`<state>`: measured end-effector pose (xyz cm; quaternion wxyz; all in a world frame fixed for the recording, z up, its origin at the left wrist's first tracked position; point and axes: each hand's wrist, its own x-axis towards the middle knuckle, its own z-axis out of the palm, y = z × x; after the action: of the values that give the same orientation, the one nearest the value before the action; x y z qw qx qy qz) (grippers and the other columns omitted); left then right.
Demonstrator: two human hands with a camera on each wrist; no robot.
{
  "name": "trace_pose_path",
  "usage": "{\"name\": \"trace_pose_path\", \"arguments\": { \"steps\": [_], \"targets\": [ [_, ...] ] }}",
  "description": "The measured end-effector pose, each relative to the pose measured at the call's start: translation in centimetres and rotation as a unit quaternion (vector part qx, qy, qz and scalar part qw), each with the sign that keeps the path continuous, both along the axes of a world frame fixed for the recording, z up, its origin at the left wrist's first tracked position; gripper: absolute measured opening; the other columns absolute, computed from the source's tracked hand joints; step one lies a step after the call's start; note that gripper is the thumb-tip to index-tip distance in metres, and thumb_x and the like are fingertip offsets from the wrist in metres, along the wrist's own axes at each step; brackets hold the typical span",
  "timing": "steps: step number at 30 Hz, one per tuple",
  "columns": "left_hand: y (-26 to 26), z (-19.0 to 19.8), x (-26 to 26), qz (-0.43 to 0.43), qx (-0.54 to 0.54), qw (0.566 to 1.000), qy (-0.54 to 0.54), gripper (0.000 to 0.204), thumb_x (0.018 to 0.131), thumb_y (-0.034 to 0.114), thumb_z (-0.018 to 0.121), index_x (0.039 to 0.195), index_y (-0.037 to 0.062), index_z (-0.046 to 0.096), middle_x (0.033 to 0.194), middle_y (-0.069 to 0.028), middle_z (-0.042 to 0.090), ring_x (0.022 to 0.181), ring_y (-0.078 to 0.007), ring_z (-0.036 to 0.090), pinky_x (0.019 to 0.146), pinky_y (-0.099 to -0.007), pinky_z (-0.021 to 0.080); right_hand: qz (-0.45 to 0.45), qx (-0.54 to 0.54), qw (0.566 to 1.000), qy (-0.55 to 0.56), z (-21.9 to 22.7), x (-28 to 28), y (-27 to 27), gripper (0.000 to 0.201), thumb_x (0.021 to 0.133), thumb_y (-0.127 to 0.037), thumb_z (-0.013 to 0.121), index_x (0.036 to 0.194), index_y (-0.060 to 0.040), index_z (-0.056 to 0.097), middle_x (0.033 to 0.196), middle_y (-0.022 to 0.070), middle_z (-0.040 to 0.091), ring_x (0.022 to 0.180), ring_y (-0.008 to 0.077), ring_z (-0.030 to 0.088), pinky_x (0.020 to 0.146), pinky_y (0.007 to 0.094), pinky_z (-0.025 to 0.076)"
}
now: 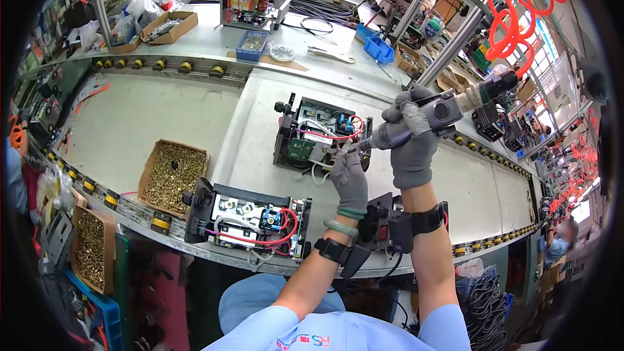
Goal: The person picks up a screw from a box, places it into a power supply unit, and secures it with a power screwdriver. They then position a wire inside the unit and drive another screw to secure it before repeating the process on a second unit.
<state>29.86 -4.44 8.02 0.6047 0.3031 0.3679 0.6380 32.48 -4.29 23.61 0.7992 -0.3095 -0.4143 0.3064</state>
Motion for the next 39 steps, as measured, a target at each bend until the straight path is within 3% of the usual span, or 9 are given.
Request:
{"name": "trace_pose_path", "arguments": {
  "steps": [9, 17, 23, 25, 27, 30, 31, 34, 39],
  "targets": [
    [-0.3, 0.8, -0.5, 0.004, -0.023, 0.996, -0.084, 0.023, 0.096, 0.018, 0.051, 0.098, -0.001, 0.064, 0.081, 0.0007, 0.059, 0.07, -0.0057, 0.048, 0.062, -0.0218, 0.04, -0.033, -0.032, 0.999, -0.003, -1.0, -1.3, 0.7, 0.032, 0.078, 0.004, 0.062, 0.107, -0.005, 0.054, 0.085, 0.0075, 0.061, 0.066, 0.0163, 0.06, 0.058, 0.0288, 0.051],
    [1.6, 1.8, -0.3, 0.008, -0.168, 0.98, -0.11, 0.031, 0.095, 0.025, 0.05, 0.089, 0.0002, 0.067, 0.079, -0.0003, 0.062, 0.067, -0.0074, 0.053, 0.062, -0.0236, 0.043, -0.147, -0.047, 0.986, 0.07, -2.3, -2.0, 3.5, 0.028, 0.079, 0.0, 0.064, 0.104, -0.0067, 0.055, 0.078, 0.0064, 0.06, 0.062, 0.0145, 0.059, 0.049, 0.0269, 0.049],
    [1.8, 1.7, -0.2, -0.022, -0.16, 0.985, -0.067, 0.035, 0.094, 0.027, 0.048, 0.092, -0.0018, 0.068, 0.074, -0.0021, 0.063, 0.065, -0.0093, 0.053, 0.06, -0.026, 0.042, -0.166, -0.028, 0.984, 0.054, -3.0, -1.0, 4.5, 0.025, 0.078, 0.0, 0.064, 0.1, -0.0069, 0.056, 0.074, 0.0061, 0.058, 0.059, 0.0138, 0.058, 0.047, 0.0264, 0.047],
    [2.3, 1.6, 0.6, 0.045, -0.137, 0.989, 0.04, 0.037, 0.094, 0.029, 0.047, 0.089, -0.0015, 0.068, 0.071, -0.0036, 0.062, 0.062, -0.0121, 0.052, 0.058, -0.0295, 0.041, -0.165, -0.025, 0.985, 0.048, -2.6, -1.5, 4.5, 0.025, 0.078, 0.001, 0.064, 0.101, -0.0068, 0.056, 0.074, 0.0061, 0.058, 0.059, 0.0136, 0.058, 0.046, 0.0259, 0.046],
    [2.4, 1.7, 0.6, 0.046, -0.139, 0.987, 0.059, 0.037, 0.093, 0.029, 0.047, 0.088, -0.001, 0.068, 0.07, -0.0052, 0.062, 0.06, -0.014, 0.052, 0.059, -0.0317, 0.042, -0.119, -0.06, 0.991, 0.032, -1.5, -2.6, 3.6, 0.024, 0.079, 0.001, 0.062, 0.102, -0.0039, 0.054, 0.078, 0.0066, 0.059, 0.064, 0.0145, 0.059, 0.056, 0.0265, 0.049],
    [2.3, 0.6, 0.9, 0.047, -0.117, 0.99, 0.057, 0.038, 0.093, 0.03, 0.047, 0.086, -0.0011, 0.068, 0.069, -0.0062, 0.062, 0.059, -0.0155, 0.052, 0.059, -0.033, 0.042, -0.057, -0.053, 0.995, -0.055, -2.0, -1.8, 5.2, 0.024, 0.078, 0.002, 0.064, 0.099, -0.0044, 0.055, 0.078, 0.0066, 0.059, 0.063, 0.0146, 0.059, 0.054, 0.0266, 0.048],
    [2.3, 0.6, 1.0, 0.032, -0.117, 0.989, 0.084, 0.038, 0.093, 0.031, 0.047, 0.087, -0.0014, 0.068, 0.069, -0.0071, 0.062, 0.06, -0.0167, 0.053, 0.06, -0.0335, 0.042, -0.05, -0.078, 0.993, -0.067, -2.1, -1.9, 5.7, 0.022, 0.078, 0.003, 0.065, 0.096, -0.0048, 0.056, 0.078, 0.0054, 0.059, 0.063, 0.014, 0.059, 0.051, 0.0263, 0.046],
    [2.0, 0.4, 1.2, -0.003, -0.115, 0.984, 0.139, 0.038, 0.093, 0.031, 0.047, 0.089, -0.0017, 0.067, 0.07, -0.0086, 0.062, 0.062, -0.0183, 0.054, 0.062, -0.0341, 0.043, -0.053, -0.052, 0.991, -0.108, -3.0, -2.7, 8.5, 0.026, 0.074, 0.002, 0.073, 0.095, -0.0038, 0.06, 0.087, 0.0006, 0.062, 0.077, 0.0091, 0.059, 0.066, 0.0234, 0.048],
    [2.1, -0.7, 1.8, -0.015, -0.118, 0.983, 0.141, 0.036, 0.093, 0.029, 0.047, 0.092, -0.0017, 0.066, 0.074, -0.01, 0.062, 0.066, -0.0193, 0.055, 0.065, -0.0343, 0.044, -0.061, -0.13, 0.981, -0.132, -3.2, -2.9, 8.3, 0.026, 0.074, 0.003, 0.073, 0.094, -0.0039, 0.059, 0.087, 0.0007, 0.062, 0.077, 0.0088, 0.058, 0.067, 0.0234, 0.048]
  ]
}}
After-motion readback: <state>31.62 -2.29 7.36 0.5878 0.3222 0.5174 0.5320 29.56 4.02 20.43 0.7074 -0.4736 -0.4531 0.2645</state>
